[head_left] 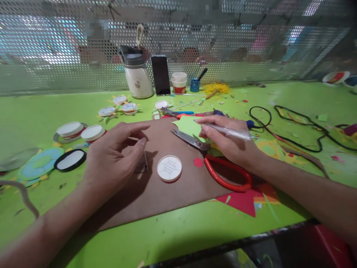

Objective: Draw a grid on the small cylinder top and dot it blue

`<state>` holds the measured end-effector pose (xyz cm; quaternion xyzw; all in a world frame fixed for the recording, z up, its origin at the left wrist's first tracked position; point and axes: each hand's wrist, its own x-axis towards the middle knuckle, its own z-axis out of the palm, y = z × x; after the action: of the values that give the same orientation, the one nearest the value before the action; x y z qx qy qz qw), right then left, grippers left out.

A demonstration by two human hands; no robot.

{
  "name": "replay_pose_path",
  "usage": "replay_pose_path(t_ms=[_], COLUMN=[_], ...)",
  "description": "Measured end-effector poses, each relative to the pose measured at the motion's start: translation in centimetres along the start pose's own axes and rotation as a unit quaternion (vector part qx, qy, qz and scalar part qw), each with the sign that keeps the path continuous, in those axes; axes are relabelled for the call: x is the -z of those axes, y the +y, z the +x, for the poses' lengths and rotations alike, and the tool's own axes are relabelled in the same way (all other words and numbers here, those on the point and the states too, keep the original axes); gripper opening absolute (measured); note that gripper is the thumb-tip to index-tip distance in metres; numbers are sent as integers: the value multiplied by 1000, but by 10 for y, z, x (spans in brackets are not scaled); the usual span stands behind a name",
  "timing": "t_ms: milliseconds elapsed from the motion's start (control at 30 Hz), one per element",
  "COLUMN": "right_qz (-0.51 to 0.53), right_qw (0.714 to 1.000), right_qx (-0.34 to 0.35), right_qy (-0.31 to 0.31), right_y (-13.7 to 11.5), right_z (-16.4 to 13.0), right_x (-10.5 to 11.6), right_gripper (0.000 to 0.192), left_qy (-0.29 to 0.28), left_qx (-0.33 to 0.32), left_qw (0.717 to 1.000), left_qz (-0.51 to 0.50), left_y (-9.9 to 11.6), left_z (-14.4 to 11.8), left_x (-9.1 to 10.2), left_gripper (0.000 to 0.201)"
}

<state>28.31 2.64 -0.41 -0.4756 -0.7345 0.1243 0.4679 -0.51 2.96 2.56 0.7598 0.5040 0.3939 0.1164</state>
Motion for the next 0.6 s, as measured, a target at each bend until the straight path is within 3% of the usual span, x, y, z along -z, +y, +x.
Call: replay_pose_path(t_ms=[200,367,600], right_qz=[53,95,21], right_qw=[993,993,1000], right_qx=[-105,-71,-17], right_qy=[16,13,-8], right_y=[-17,-16,-7], right_z=[0,0,0], right_x=[0,-1,3], right_gripper=[31,29,28], left_qy=[-37,-135,-241], left_qx=[-31,-139,-156], left_qw=[999,981,958], left_qz=[4,1,-12], left_y=[-2,-9,-4], left_z=[-4,-7,-16], left_x=[3,4,5], left_gripper=[35,45,68])
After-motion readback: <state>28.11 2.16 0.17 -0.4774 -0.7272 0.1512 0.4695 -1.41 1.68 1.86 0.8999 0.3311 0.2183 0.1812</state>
